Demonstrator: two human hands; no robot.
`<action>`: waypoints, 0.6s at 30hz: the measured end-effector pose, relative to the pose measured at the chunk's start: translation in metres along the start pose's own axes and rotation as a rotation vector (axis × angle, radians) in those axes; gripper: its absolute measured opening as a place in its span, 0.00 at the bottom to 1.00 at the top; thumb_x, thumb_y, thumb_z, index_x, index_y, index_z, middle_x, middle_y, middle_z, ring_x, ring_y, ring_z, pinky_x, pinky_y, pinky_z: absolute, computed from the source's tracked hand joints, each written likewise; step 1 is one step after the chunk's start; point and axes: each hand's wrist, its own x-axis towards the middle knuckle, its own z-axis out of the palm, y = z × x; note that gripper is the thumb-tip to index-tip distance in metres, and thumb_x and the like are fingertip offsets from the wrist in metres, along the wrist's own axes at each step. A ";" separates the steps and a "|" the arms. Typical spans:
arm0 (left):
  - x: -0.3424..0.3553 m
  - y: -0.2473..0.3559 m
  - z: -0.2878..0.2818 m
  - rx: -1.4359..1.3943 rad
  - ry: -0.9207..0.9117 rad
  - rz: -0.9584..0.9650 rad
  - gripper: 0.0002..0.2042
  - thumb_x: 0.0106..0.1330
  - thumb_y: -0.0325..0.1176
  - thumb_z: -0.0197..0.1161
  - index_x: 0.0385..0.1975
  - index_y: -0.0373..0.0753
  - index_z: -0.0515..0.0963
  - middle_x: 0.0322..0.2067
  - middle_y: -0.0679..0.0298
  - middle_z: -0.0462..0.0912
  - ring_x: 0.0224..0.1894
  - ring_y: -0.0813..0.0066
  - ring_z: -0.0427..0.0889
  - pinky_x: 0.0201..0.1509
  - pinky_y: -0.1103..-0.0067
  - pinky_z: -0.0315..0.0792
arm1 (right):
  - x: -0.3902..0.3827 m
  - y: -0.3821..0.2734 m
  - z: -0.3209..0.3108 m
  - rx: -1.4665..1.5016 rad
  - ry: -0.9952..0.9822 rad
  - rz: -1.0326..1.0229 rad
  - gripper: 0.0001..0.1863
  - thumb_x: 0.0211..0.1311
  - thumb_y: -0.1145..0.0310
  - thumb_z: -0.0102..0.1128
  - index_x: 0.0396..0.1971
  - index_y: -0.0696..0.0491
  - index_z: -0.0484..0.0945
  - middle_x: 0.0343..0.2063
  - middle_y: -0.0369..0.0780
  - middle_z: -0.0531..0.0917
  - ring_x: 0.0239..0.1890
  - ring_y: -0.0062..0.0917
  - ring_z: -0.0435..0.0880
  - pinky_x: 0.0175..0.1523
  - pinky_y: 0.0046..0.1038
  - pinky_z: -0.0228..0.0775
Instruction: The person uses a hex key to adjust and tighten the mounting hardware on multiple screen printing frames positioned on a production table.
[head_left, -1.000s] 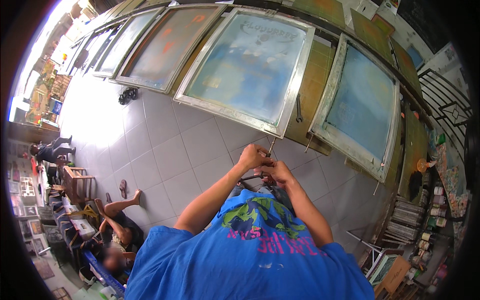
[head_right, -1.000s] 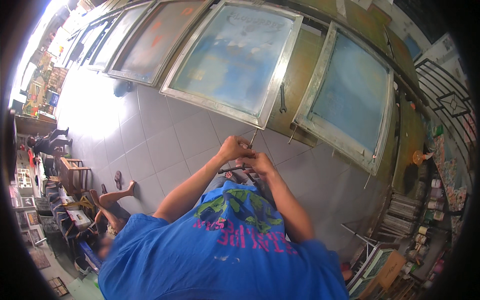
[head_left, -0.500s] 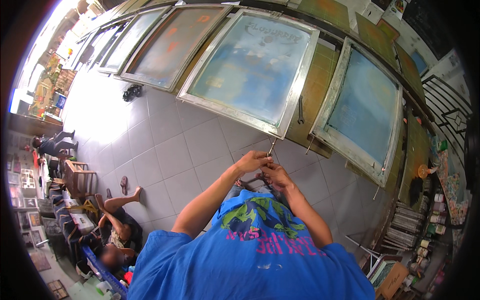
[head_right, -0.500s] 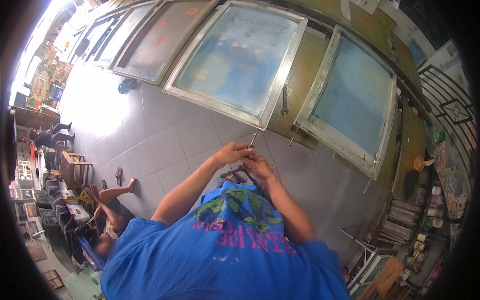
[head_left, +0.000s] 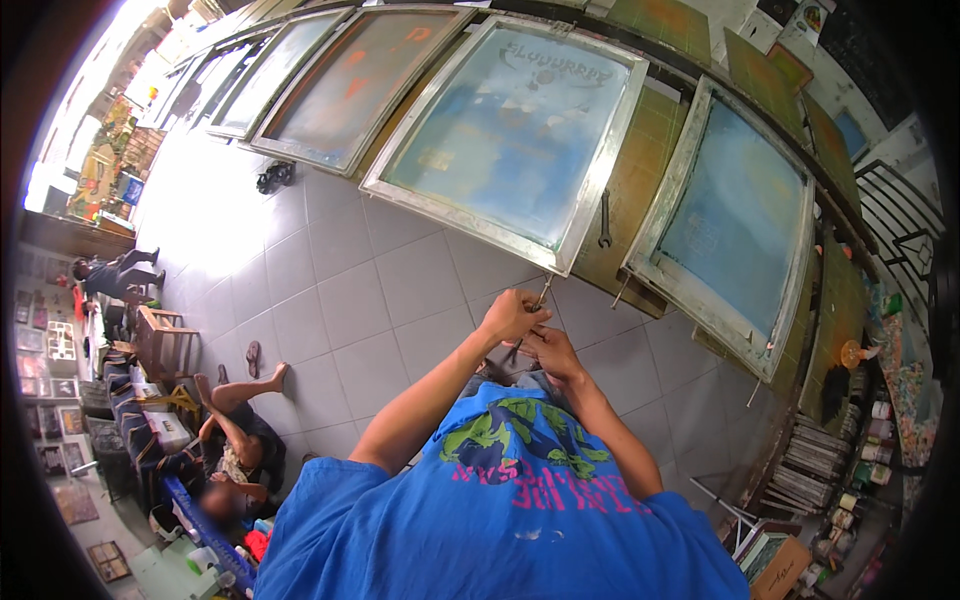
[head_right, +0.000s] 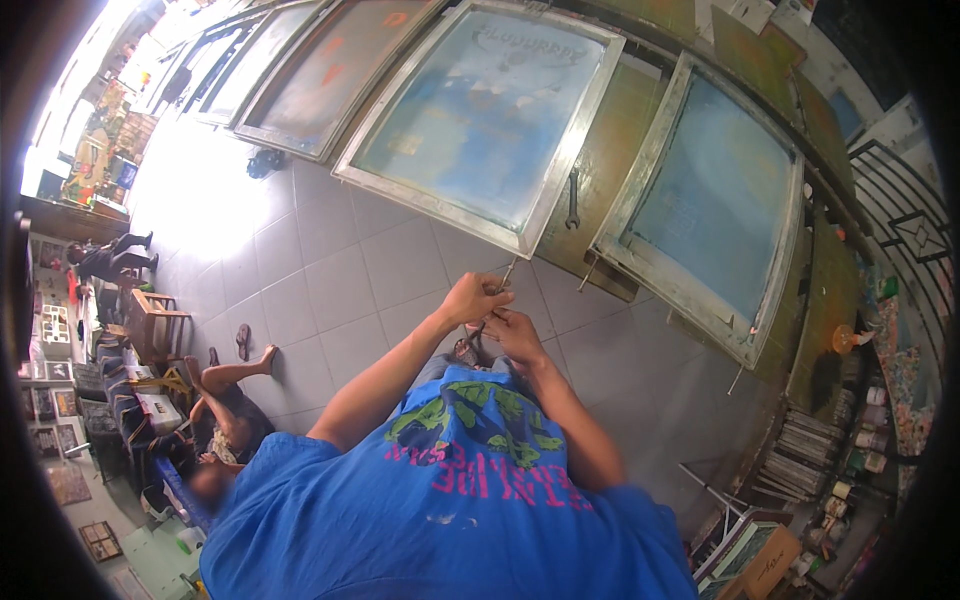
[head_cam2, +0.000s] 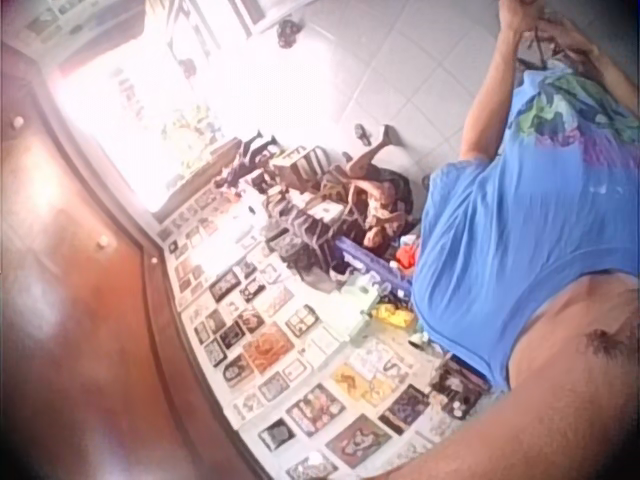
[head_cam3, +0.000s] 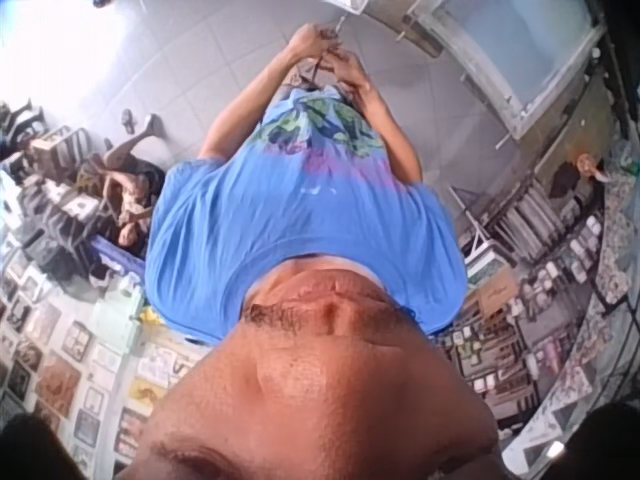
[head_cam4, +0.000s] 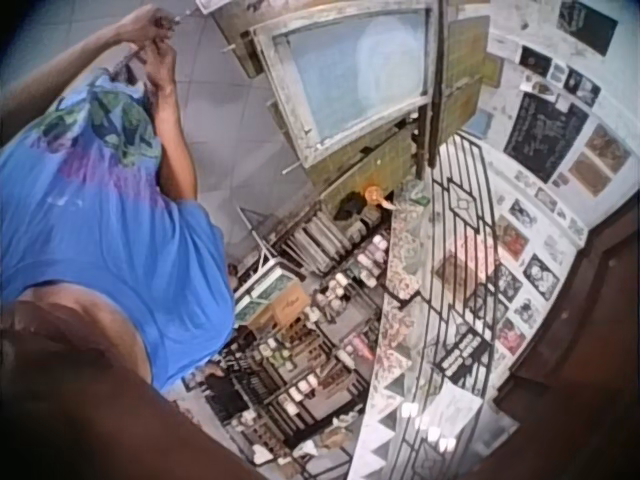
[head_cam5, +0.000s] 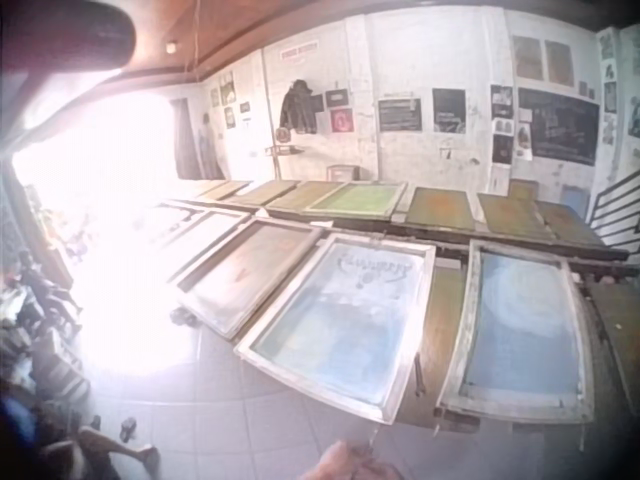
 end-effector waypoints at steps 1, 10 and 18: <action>0.003 -0.001 0.003 -0.028 0.021 -0.039 0.18 0.60 0.41 0.71 0.41 0.33 0.86 0.28 0.57 0.89 0.30 0.72 0.87 0.38 0.73 0.79 | 0.001 0.001 -0.002 -0.040 -0.018 -0.011 0.13 0.75 0.67 0.53 0.44 0.63 0.77 0.34 0.41 0.82 0.38 0.23 0.83 0.52 0.27 0.76; 0.016 0.033 0.013 0.036 0.118 -0.227 0.16 0.62 0.45 0.69 0.31 0.35 0.87 0.25 0.62 0.88 0.28 0.75 0.86 0.35 0.75 0.79 | 0.008 0.019 -0.010 0.032 0.017 0.051 0.13 0.73 0.66 0.57 0.45 0.61 0.75 0.40 0.45 0.85 0.41 0.28 0.86 0.43 0.28 0.78; 0.017 0.040 0.003 0.141 -0.047 -0.238 0.17 0.71 0.42 0.60 0.37 0.32 0.85 0.32 0.59 0.90 0.30 0.73 0.86 0.39 0.75 0.79 | -0.007 -0.009 -0.013 0.125 -0.087 0.055 0.11 0.70 0.67 0.61 0.40 0.61 0.78 0.37 0.45 0.85 0.39 0.26 0.87 0.38 0.26 0.78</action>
